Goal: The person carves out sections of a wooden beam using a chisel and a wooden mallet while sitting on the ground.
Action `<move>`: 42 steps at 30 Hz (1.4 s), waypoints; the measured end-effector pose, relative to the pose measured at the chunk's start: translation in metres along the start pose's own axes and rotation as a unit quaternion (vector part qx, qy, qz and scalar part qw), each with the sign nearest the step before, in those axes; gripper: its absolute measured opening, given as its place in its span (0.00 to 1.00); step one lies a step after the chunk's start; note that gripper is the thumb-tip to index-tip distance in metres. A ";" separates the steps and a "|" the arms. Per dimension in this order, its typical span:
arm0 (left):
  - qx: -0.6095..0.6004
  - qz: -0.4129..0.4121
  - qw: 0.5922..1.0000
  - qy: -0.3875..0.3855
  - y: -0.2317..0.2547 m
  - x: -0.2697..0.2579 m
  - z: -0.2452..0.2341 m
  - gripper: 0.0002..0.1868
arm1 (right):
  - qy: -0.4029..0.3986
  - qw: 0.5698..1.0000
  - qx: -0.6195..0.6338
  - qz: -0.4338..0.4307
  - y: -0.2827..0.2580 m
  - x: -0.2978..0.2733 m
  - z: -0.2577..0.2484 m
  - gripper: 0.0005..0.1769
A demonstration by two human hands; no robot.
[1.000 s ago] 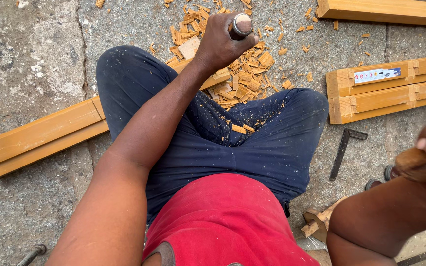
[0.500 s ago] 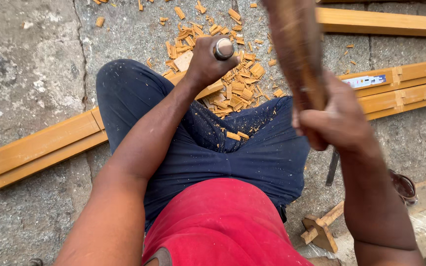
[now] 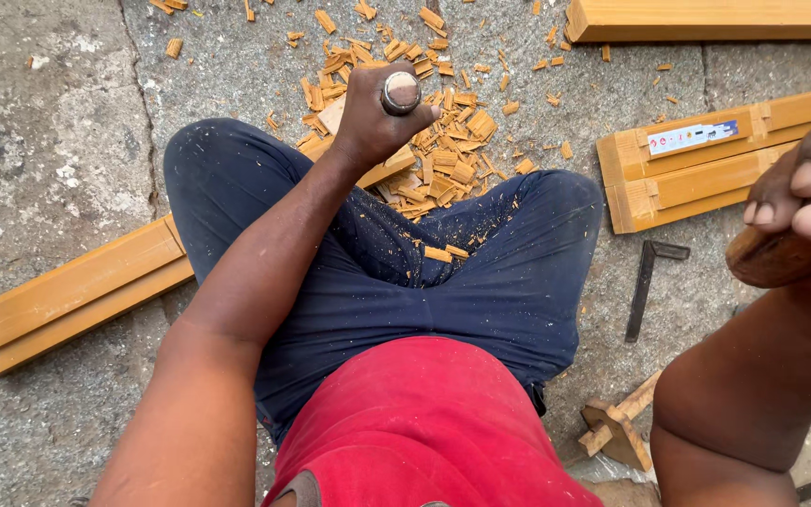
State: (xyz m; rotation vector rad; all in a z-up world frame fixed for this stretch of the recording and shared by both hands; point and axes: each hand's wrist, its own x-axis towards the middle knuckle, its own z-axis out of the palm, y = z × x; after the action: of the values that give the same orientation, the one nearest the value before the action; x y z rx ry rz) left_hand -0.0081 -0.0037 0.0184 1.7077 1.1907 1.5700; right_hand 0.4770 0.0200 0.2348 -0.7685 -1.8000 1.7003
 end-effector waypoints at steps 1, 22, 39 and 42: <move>0.002 -0.008 1.000 -0.002 -0.001 0.000 0.001 0.24 | 0.003 1.000 0.003 -0.008 0.008 -0.008 -0.003 0.11; 0.005 -0.011 1.000 0.011 -0.006 0.002 0.005 0.17 | 0.088 0.910 -0.390 -0.107 0.043 0.064 0.136 0.32; 0.034 -0.003 0.999 -0.008 -0.013 -0.011 0.002 0.19 | 0.093 0.984 -0.095 -0.115 -0.042 0.099 0.198 0.21; 0.005 -0.008 1.000 -0.010 -0.014 -0.011 0.000 0.17 | 0.113 0.940 -0.320 -0.027 0.016 0.114 0.217 0.24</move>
State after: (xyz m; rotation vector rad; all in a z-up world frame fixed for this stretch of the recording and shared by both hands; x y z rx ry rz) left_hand -0.0108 -0.0068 0.0008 1.7127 1.2021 1.5359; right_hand 0.2419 -0.0462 0.2073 -1.1081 -2.1925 0.9237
